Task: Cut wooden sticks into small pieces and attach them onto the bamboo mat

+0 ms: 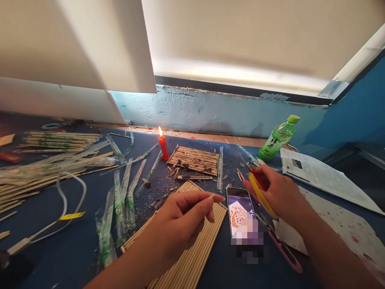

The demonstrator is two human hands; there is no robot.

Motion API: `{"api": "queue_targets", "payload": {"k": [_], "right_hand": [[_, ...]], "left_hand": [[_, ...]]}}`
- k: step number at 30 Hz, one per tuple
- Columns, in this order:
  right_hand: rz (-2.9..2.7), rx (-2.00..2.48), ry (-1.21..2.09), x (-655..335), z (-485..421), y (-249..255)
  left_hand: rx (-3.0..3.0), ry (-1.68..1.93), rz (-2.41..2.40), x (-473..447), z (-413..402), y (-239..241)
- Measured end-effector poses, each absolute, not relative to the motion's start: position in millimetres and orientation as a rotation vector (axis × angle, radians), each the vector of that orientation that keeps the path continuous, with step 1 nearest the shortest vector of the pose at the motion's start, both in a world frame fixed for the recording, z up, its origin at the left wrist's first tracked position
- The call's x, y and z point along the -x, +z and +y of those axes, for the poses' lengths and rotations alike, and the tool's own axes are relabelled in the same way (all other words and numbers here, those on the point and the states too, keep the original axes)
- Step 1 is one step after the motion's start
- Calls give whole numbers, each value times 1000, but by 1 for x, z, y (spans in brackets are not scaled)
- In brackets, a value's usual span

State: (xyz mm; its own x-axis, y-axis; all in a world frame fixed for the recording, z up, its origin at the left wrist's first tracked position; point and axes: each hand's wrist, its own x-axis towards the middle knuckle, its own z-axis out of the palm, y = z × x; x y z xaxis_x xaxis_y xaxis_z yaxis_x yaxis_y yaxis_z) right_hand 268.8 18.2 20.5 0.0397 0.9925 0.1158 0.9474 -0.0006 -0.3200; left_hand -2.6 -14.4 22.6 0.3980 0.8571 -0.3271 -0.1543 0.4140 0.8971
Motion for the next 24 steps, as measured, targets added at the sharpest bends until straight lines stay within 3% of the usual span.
{"api": "queue_targets", "payload": {"k": [14, 24], "right_hand": [[-1873, 2405, -29, -340, 60, -31], [-1980, 2062, -101, -317, 54, -27]], "left_hand": [[-851, 827, 888, 6, -12, 25], [-731, 749, 924, 15, 0, 29]]}}
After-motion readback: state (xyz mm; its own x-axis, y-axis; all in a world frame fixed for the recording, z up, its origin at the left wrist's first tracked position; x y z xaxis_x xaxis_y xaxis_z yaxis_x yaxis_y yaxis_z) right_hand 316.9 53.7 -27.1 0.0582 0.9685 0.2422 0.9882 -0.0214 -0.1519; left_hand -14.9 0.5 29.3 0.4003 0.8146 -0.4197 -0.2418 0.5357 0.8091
